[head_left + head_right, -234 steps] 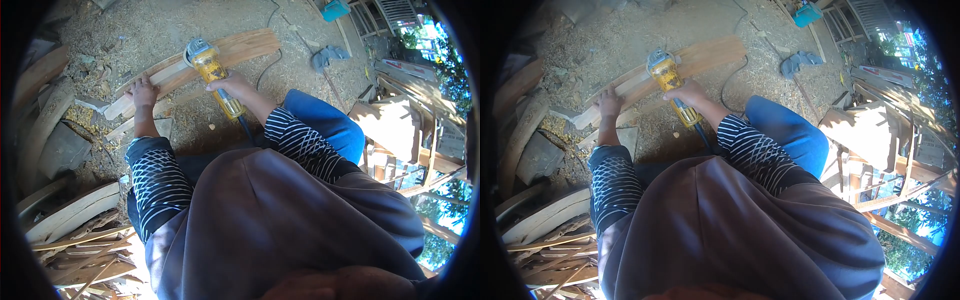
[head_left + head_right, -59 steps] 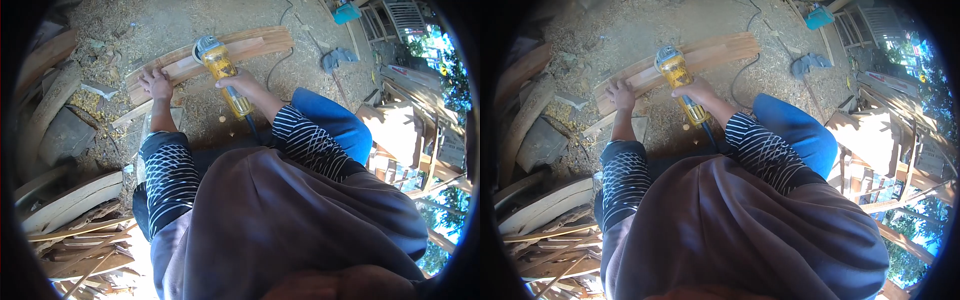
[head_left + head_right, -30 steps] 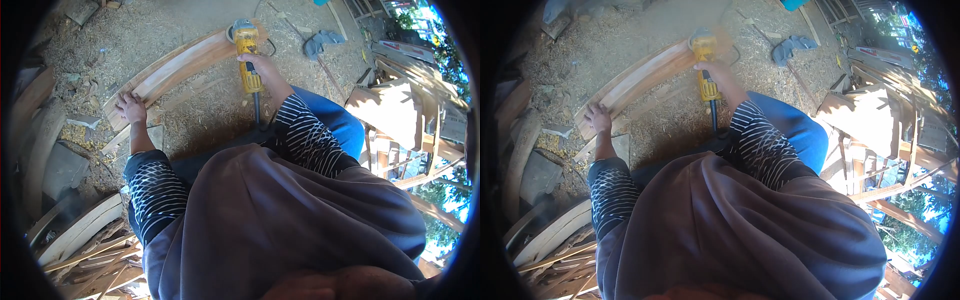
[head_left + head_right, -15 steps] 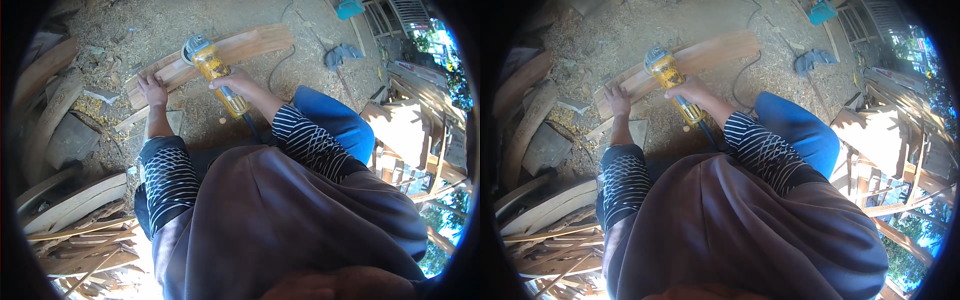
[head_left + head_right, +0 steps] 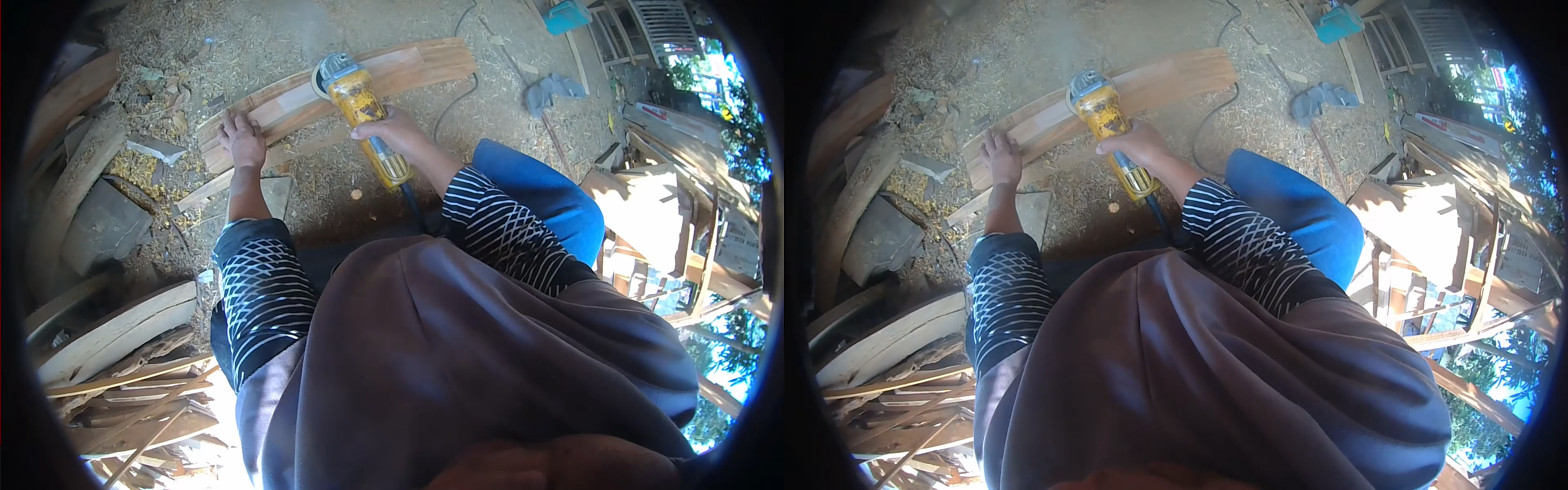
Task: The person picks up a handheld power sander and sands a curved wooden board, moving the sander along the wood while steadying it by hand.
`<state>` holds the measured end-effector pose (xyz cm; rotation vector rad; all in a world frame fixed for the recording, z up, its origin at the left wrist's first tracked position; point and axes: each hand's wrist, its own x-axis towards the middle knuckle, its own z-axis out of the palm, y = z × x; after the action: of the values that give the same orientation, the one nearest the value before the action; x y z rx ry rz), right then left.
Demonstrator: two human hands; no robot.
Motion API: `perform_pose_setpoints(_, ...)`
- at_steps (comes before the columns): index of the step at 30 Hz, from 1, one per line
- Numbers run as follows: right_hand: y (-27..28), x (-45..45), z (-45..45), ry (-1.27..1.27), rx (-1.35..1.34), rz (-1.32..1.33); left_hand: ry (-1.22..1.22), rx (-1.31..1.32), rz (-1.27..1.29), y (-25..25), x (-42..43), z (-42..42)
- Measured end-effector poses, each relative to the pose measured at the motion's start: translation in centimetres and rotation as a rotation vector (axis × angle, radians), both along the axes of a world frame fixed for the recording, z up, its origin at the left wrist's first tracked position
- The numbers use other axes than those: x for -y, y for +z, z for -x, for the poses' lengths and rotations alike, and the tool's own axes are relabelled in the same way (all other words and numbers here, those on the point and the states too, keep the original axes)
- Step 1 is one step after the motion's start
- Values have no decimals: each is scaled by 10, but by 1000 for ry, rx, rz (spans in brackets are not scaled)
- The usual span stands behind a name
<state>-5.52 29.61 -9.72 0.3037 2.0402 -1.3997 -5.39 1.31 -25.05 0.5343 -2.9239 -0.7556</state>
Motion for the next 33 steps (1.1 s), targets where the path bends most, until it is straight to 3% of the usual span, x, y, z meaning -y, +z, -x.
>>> perform_pose_setpoints(16, -8, -114, 52, -474, -53, 94, 69, -28, 32, -11, 1, 4)
perform_pose_setpoints(18, -5, -113, 55, -447, -115, 21, 68, -19, 34, -11, 0, 7)
perform_pose_setpoints(22, 27, -72, 36, -363, -39, 131, 66, 39, 6, 5, -4, 3)
perform_pose_setpoints(28, 17, 6, 1, -25, -16, 176, 8, 55, 32, 5, 1, 3)
perform_pose_setpoints(30, 6, 19, -8, 141, -46, 74, 4, 53, 29, 6, 1, 2)
perform_pose_setpoints(33, -9, 26, -14, 161, -15, 6, -6, 73, 10, 13, -1, -1)
